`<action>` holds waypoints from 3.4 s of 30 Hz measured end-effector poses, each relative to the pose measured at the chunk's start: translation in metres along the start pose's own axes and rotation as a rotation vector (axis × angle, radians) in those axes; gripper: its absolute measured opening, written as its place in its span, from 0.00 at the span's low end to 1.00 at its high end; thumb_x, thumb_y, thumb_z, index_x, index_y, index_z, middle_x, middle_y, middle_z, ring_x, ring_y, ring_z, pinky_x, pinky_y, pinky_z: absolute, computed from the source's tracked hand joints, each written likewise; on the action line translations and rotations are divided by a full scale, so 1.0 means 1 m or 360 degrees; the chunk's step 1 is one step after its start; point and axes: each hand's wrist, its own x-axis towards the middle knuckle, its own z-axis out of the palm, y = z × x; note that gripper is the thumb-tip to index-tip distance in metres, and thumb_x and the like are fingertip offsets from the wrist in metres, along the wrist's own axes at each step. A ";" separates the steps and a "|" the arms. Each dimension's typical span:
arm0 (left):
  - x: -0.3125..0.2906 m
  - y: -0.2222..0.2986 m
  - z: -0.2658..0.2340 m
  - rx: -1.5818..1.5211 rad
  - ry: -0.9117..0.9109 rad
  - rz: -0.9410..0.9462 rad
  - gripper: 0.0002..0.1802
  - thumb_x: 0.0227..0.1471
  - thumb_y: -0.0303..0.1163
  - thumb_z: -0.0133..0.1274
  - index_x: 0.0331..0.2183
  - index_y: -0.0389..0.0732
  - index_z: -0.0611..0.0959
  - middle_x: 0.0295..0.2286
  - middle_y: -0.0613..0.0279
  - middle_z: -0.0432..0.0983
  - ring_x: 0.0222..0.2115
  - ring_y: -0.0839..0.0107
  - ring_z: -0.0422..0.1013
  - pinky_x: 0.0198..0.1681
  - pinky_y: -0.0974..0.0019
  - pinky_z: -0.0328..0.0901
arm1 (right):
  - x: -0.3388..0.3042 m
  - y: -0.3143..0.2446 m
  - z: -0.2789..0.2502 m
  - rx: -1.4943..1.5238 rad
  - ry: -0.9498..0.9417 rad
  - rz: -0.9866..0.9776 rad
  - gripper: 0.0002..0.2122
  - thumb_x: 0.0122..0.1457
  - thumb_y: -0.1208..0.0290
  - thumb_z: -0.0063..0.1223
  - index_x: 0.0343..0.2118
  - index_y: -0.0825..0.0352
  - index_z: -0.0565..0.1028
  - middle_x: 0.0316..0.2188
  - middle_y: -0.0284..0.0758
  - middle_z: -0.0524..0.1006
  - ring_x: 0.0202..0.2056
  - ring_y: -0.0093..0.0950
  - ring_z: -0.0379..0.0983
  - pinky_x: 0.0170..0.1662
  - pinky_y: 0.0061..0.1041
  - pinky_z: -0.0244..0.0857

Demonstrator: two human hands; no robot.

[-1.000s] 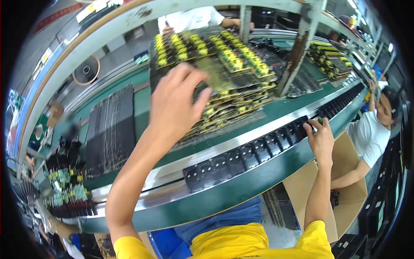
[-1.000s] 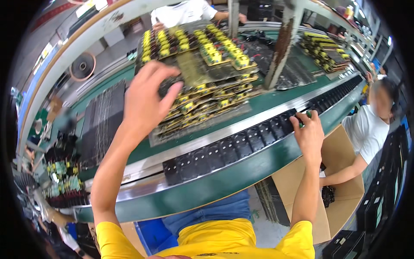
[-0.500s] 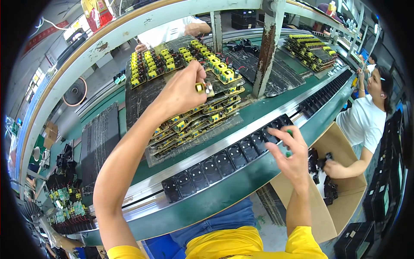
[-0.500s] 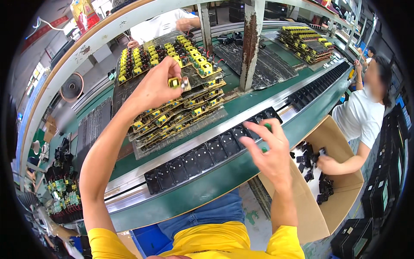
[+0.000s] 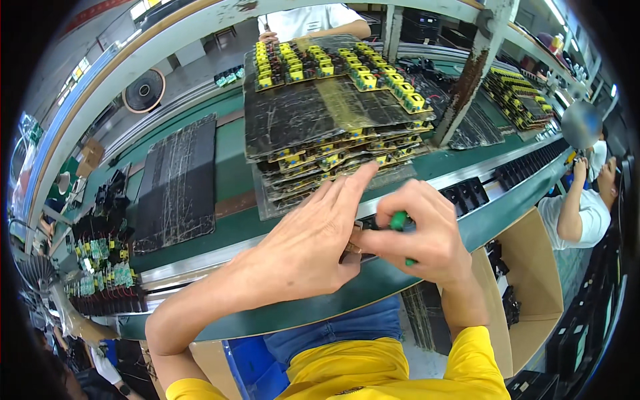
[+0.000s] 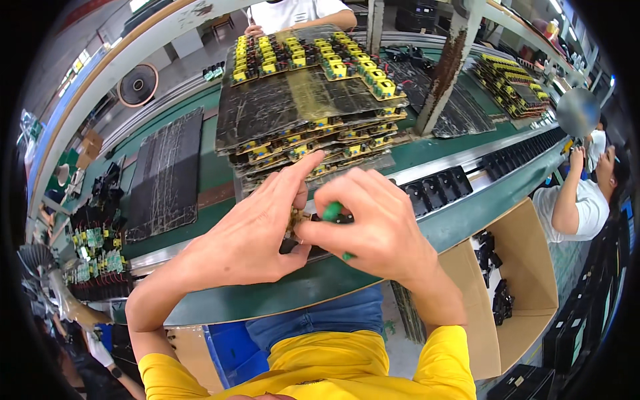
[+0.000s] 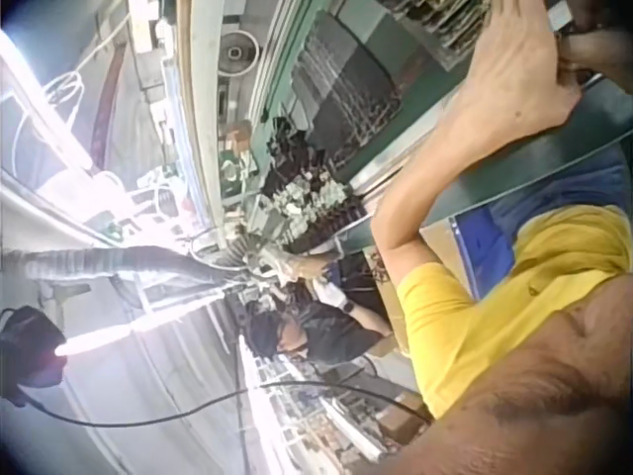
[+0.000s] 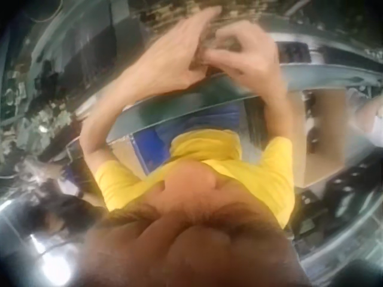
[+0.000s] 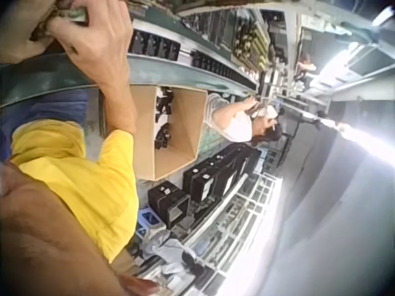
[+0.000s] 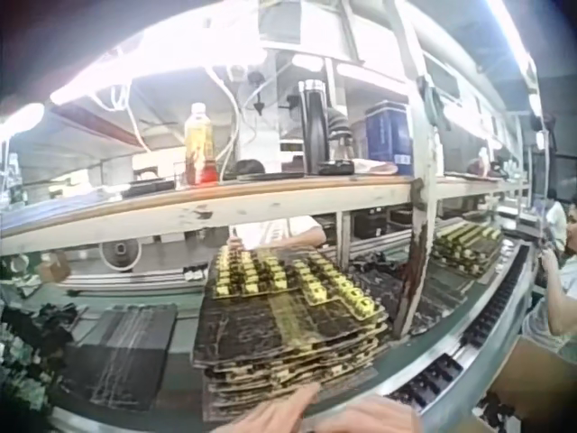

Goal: Manually assemble and trim electronic components on circuit boards at an assembly line station.

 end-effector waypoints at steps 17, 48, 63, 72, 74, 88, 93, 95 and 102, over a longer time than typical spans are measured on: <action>-0.063 -0.012 0.054 -0.0746 0.0825 -0.0107 0.07 0.60 0.18 0.62 0.39 0.38 0.80 0.34 0.59 0.79 0.29 0.67 0.69 0.37 0.64 0.69 | -0.011 -0.062 0.081 0.1043 0.0680 0.1176 0.04 0.65 0.77 0.70 0.38 0.67 0.84 0.46 0.36 0.74 0.39 0.25 0.68 0.42 0.23 0.64; -0.097 -0.095 0.010 -0.0200 0.0081 -0.0926 0.03 0.59 0.23 0.67 0.35 0.33 0.89 0.30 0.66 0.86 0.28 0.76 0.71 0.35 0.72 0.67 | -0.078 -0.066 0.128 -0.0372 -0.0247 0.0619 0.14 0.54 0.72 0.78 0.45 0.56 0.92 0.46 0.30 0.79 0.37 0.28 0.71 0.41 0.30 0.69; -0.097 -0.099 0.013 -0.0172 0.0038 -0.0908 0.04 0.57 0.23 0.67 0.36 0.33 0.91 0.32 0.63 0.88 0.29 0.74 0.75 0.37 0.69 0.70 | -0.078 -0.065 0.126 -0.0339 -0.0278 0.0641 0.14 0.56 0.73 0.77 0.46 0.56 0.92 0.46 0.30 0.79 0.36 0.28 0.70 0.41 0.30 0.69; -0.094 -0.096 0.016 -0.0158 -0.0016 -0.0879 0.04 0.57 0.20 0.67 0.37 0.33 0.89 0.34 0.62 0.86 0.33 0.71 0.75 0.41 0.69 0.69 | -0.072 -0.068 0.121 -0.0228 -0.0272 0.0676 0.20 0.53 0.72 0.79 0.51 0.57 0.90 0.45 0.31 0.79 0.37 0.28 0.71 0.41 0.30 0.69; -0.094 -0.095 0.017 -0.0145 -0.0018 -0.0806 0.05 0.56 0.19 0.67 0.36 0.33 0.88 0.35 0.63 0.84 0.35 0.72 0.74 0.44 0.71 0.68 | -0.063 -0.069 0.115 -0.0089 -0.0252 0.0710 0.25 0.50 0.75 0.81 0.54 0.59 0.89 0.43 0.32 0.79 0.36 0.27 0.71 0.40 0.29 0.69; -0.114 -0.125 0.019 0.0311 -0.0068 -0.0075 0.10 0.57 0.21 0.65 0.41 0.43 0.91 0.40 0.67 0.80 0.37 0.66 0.74 0.39 0.64 0.71 | 0.007 -0.029 0.177 0.2186 0.0944 0.1246 0.25 0.82 0.46 0.37 0.45 0.65 0.78 0.29 0.30 0.70 0.29 0.22 0.63 0.34 0.25 0.59; -0.118 -0.133 0.023 0.0366 -0.0017 0.0004 0.10 0.56 0.21 0.65 0.41 0.45 0.91 0.40 0.68 0.80 0.37 0.66 0.74 0.39 0.64 0.71 | 0.017 -0.037 0.187 0.2245 0.1117 0.1377 0.23 0.82 0.52 0.36 0.36 0.64 0.76 0.26 0.27 0.69 0.27 0.19 0.59 0.32 0.22 0.56; -0.119 -0.134 0.024 0.0378 -0.0003 0.0025 0.10 0.56 0.22 0.65 0.41 0.45 0.91 0.40 0.68 0.80 0.36 0.66 0.73 0.38 0.64 0.71 | 0.019 -0.038 0.189 0.2259 0.1171 0.1421 0.22 0.81 0.54 0.38 0.34 0.64 0.75 0.25 0.26 0.70 0.27 0.18 0.58 0.31 0.20 0.55; -0.118 -0.134 0.025 0.0363 0.0035 0.0017 0.10 0.55 0.21 0.65 0.39 0.45 0.91 0.39 0.67 0.80 0.36 0.66 0.74 0.37 0.63 0.71 | 0.015 -0.031 0.195 0.2096 0.0860 0.1255 0.18 0.82 0.57 0.40 0.38 0.63 0.75 0.27 0.27 0.69 0.28 0.19 0.58 0.32 0.21 0.55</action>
